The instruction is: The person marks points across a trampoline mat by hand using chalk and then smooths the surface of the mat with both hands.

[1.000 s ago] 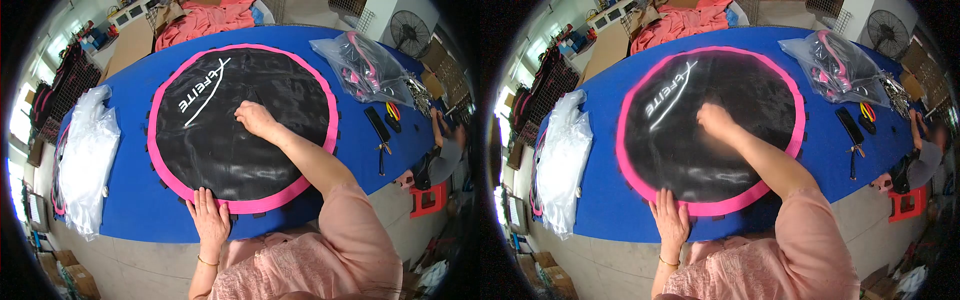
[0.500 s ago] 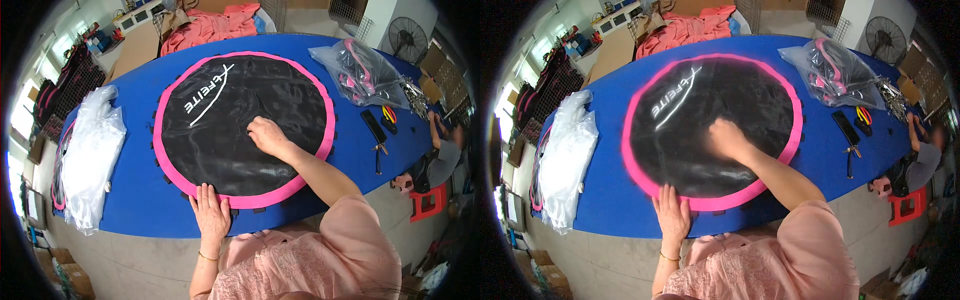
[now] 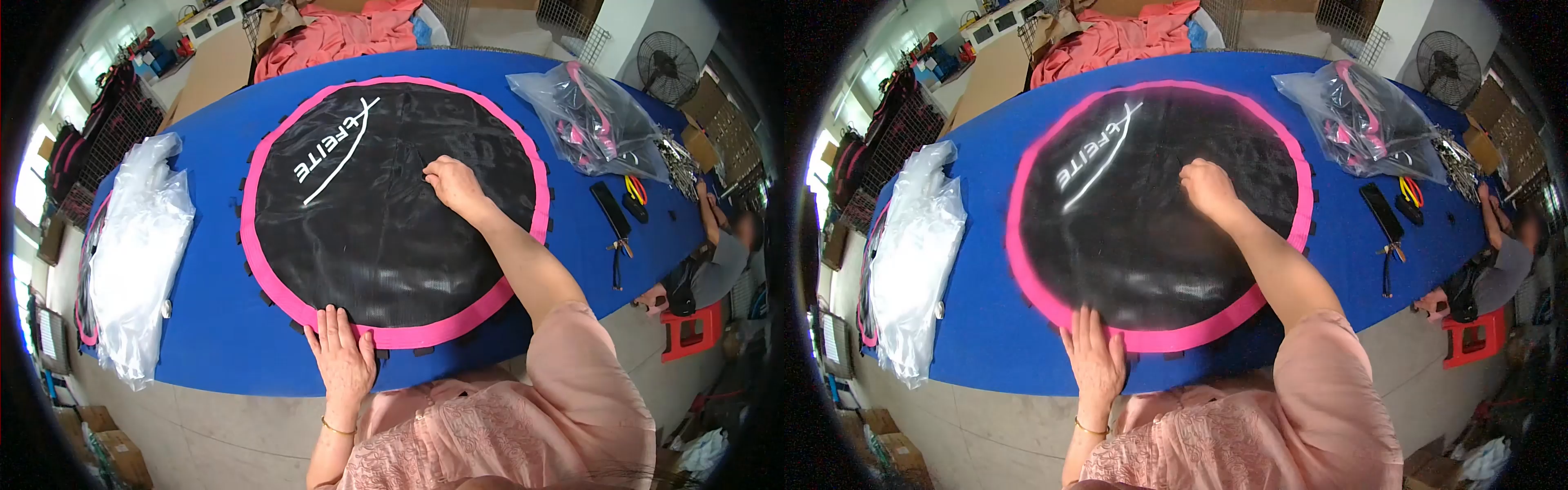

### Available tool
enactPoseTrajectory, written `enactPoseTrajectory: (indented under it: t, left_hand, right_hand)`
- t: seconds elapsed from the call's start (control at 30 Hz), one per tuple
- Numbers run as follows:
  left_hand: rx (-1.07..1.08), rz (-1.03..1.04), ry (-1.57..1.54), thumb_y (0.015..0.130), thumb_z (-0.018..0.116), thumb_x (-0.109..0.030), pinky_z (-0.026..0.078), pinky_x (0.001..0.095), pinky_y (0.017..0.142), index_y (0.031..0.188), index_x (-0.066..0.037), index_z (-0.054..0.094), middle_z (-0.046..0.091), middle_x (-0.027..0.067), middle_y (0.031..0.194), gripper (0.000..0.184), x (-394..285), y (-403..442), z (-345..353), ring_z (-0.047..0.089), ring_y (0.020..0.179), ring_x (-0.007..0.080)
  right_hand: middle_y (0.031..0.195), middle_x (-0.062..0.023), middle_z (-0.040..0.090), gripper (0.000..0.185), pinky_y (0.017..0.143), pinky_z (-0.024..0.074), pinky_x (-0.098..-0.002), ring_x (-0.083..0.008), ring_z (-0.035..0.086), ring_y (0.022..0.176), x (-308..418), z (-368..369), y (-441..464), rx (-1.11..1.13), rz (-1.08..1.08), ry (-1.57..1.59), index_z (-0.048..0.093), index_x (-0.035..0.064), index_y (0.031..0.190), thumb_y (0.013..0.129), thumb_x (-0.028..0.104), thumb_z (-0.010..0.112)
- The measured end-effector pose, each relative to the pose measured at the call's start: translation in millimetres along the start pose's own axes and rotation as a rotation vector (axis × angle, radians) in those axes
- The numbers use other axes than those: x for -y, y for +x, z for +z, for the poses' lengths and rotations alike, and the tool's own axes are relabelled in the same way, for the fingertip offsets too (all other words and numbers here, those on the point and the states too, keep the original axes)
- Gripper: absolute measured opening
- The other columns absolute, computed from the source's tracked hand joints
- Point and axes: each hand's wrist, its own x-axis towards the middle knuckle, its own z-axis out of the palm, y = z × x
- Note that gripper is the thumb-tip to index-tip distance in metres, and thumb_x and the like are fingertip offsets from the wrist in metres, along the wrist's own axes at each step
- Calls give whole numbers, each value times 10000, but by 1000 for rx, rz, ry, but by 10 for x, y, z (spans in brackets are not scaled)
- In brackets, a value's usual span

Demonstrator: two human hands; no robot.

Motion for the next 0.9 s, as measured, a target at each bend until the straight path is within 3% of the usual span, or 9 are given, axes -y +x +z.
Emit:
enactPoseTrajectory:
  t: [0.37,0.8,0.9]
  left_hand:
    - [33,1,14,1091,539,-384,184,647,1292,1498,109,505,487,282,1589,640,1,14,-22,363,1558,435]
    - [22,-1,-2,1088,542,-373,180,641,1296,1502,102,505,477,270,1603,631,-4,10,-14,353,1565,428]
    - [12,-6,-9,1089,541,-378,178,641,1296,1502,101,506,480,271,1601,633,15,-2,10,354,1565,427]
  right_hand:
    - [1025,-132,724,148,911,559,-462,-363,701,1033,-24,277,459,-56,-46,-13,809,61,1056,936,120,745]
    - [1050,-129,723,122,955,547,-483,-365,680,1088,-184,174,333,-91,-30,35,814,87,1012,933,134,733]
    - [1077,-112,725,155,955,550,-445,-347,688,1100,-185,83,249,-34,-16,-15,803,69,1071,952,144,738]
